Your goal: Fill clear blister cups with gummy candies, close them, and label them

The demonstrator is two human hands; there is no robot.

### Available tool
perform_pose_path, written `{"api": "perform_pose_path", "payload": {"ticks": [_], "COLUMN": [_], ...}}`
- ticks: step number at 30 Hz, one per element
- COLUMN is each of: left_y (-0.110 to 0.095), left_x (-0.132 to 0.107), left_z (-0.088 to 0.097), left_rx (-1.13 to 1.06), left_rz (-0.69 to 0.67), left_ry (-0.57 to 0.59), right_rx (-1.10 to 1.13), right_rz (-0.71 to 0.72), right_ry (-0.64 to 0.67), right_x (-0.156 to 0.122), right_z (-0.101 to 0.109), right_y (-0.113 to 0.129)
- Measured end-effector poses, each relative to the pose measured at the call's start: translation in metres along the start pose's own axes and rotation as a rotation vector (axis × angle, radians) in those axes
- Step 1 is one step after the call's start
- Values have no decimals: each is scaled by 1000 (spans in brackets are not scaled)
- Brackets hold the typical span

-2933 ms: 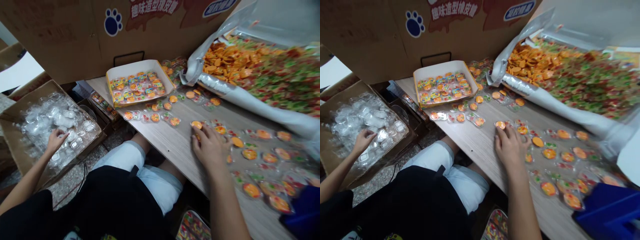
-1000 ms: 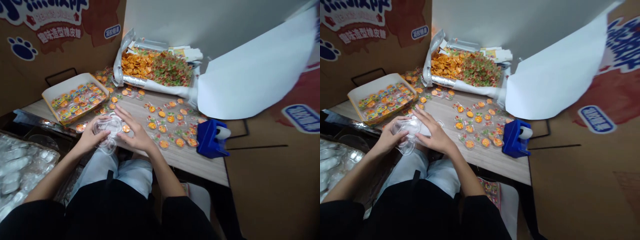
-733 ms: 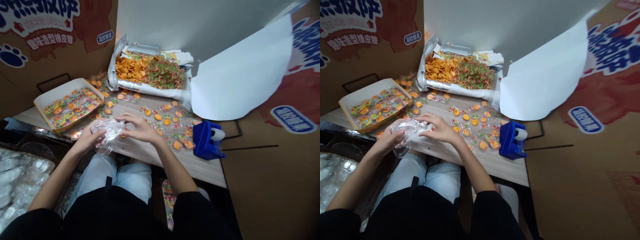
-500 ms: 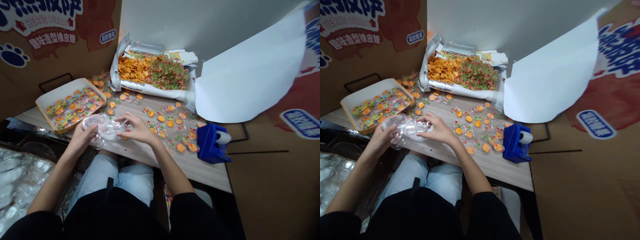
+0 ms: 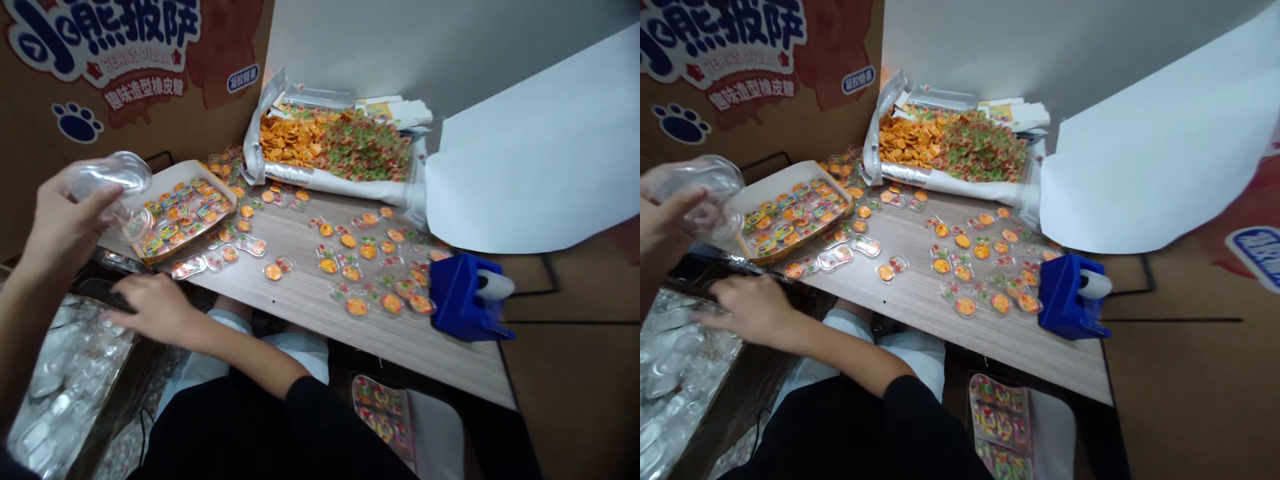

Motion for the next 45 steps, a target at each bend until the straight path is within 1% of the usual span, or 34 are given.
{"api": "perform_pose_path", "payload": {"ticks": [1,2,3,4,5,6,7,8,9,10,11,13,15,18,22,25,28,31,33,35,38,40,41,43,45], "left_y": [5,12,19,26,33,39,43,46,50,54,57,63,69,79,95,103,109,113,116,119,120,119,119,118,118], "left_x": [-5,-11,-19,-28,-38,-47,-55,-62,-68,-72,-76,-81,-84,-89,-96,-100,-102,-101,-98,-94,-83,-75,-70,-64,-61], "left_z": [-5,-13,-23,-35,-50,-65,-80,-93,-105,-115,-124,-137,-144,-149,-152,-152,-154,-157,-159,-164,-172,-176,-177,-176,-172], "left_rx": [87,181,260,313,336,334,308,269,225,180,135,67,34,-10,-72,-95,-112,-161,-193,-218,-224,-191,-170,-131,-110], "left_rz": [15,40,71,98,116,127,132,137,152,180,208,243,232,222,294,353,416,435,444,450,420,360,322,252,210], "left_ry": [29,85,164,262,368,472,558,616,652,673,683,689,693,704,716,676,643,592,550,513,454,405,381,333,282], "right_rx": [-5,-31,-77,-132,-179,-202,-197,-177,-156,-144,-146,-182,-199,-134,68,214,350,392,361,280,-4,-214,-279,-309,-282], "right_rz": [-50,-102,-131,-138,-115,-78,-34,2,20,19,1,-60,-101,-146,-266,-335,-368,-381,-376,-349,-284,-253,-243,-225,-192], "right_ry": [-112,-265,-408,-504,-509,-434,-335,-230,-142,-84,-56,-53,-51,-26,-19,-47,-89,-121,-134,-152,-222,-268,-266,-191,-50], "right_x": [-11,-25,-41,-56,-68,-77,-84,-91,-97,-103,-109,-119,-127,-134,-140,-143,-143,-141,-139,-136,-134,-137,-140,-146,-152], "right_z": [22,49,78,103,123,137,146,151,155,158,160,166,172,180,181,176,170,167,169,175,197,213,218,218,206], "right_y": [-8,-18,-28,-37,-44,-50,-55,-58,-61,-63,-65,-68,-72,-81,-100,-112,-122,-130,-135,-139,-141,-140,-140,-139,-138]}}
Point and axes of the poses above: each hand's wrist, its own x-axis towards the middle knuckle, its own z-axis out of the back of the hand, y = z × x, the point moved 5 cm from there along x, towards the middle knuckle, and after that the axes turned 4 degrees about z, right-handed, at the moved point
